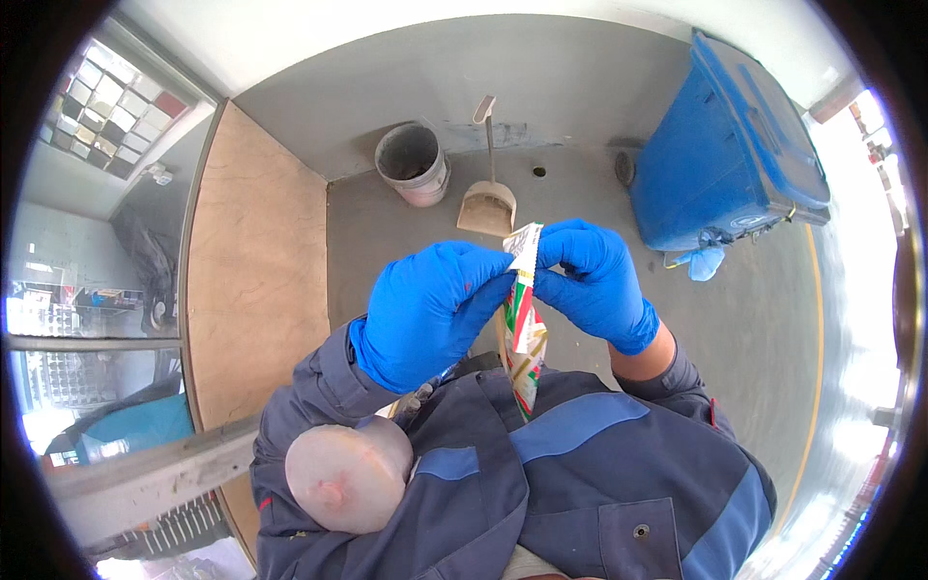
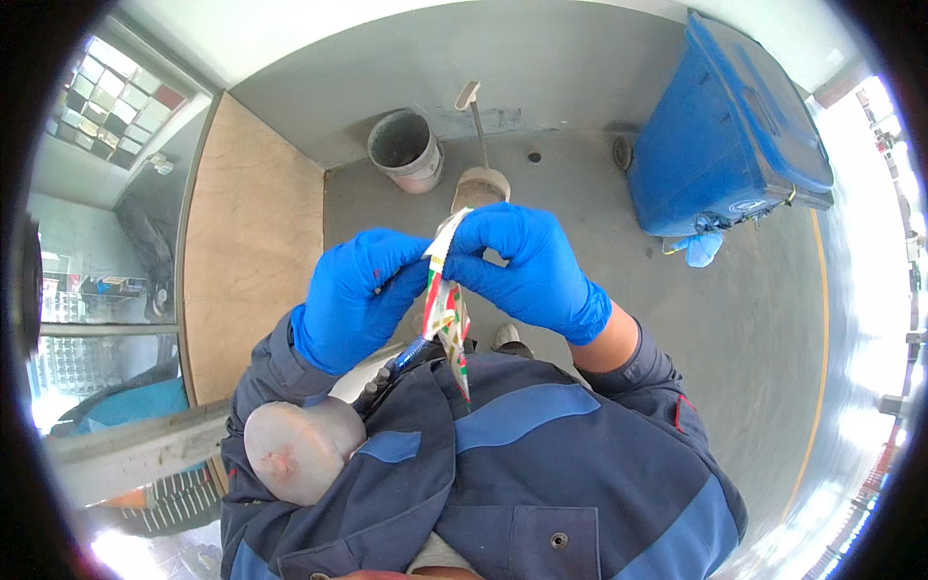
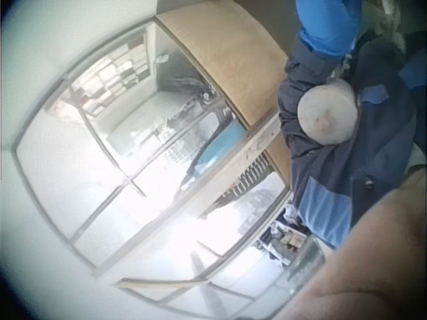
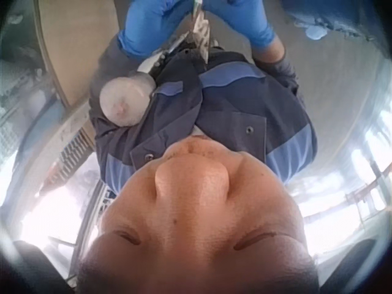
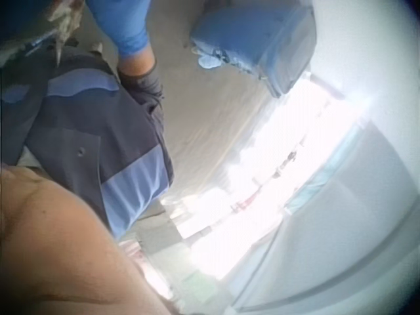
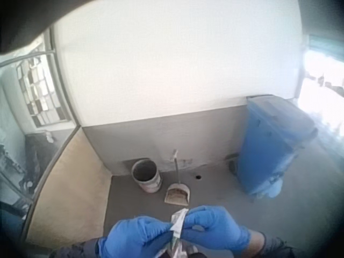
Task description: The person mixes red paint in a container, pours it into a spray gun, and applies it to a red car inside a paint booth. They wipe the car surface with a cloth and continue spraying the hood and side panels.
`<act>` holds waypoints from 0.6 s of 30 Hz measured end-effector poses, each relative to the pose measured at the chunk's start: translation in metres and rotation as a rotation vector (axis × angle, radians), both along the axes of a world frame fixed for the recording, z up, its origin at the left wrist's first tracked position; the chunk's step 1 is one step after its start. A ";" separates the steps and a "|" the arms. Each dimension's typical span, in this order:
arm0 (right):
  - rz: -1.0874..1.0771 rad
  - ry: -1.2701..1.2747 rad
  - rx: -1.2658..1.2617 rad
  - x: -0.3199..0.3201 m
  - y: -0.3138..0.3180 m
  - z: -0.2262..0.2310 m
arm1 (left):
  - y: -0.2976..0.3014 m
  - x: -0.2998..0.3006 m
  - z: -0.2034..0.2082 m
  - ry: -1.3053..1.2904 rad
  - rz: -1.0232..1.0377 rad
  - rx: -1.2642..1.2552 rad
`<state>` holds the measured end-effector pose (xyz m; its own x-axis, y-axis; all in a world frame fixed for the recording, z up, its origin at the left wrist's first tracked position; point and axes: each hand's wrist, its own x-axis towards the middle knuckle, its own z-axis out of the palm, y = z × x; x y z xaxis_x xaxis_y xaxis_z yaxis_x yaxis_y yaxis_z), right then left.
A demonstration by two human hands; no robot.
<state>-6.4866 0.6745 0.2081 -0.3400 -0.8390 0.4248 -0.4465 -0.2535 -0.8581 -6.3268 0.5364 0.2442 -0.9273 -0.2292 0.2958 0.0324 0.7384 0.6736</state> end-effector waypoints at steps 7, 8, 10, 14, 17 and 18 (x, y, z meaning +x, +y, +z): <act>-0.050 0.328 0.075 -0.038 -0.066 0.017 | -0.075 -0.044 0.003 0.102 -0.015 -0.302; -0.065 0.387 0.083 -0.040 -0.076 0.021 | -0.088 -0.047 0.006 0.106 -0.023 -0.335; -0.080 0.444 0.076 -0.043 -0.098 0.029 | -0.114 -0.052 0.014 0.111 -0.042 -0.404; -0.071 0.542 0.138 -0.047 -0.143 0.037 | -0.162 -0.053 0.023 0.049 -0.071 -0.515; -0.016 0.573 0.111 -0.055 -0.171 0.035 | -0.199 -0.053 0.023 0.070 -0.021 -0.528; -0.122 0.507 0.199 -0.059 -0.175 0.035 | -0.210 -0.054 0.022 0.085 0.012 -0.509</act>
<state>-6.5452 0.4991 0.2431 -0.2340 -0.8870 0.3982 -0.8316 -0.0295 -0.5545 -6.3808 0.3264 0.2660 -0.8933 -0.0468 0.4469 0.0610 0.9727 0.2239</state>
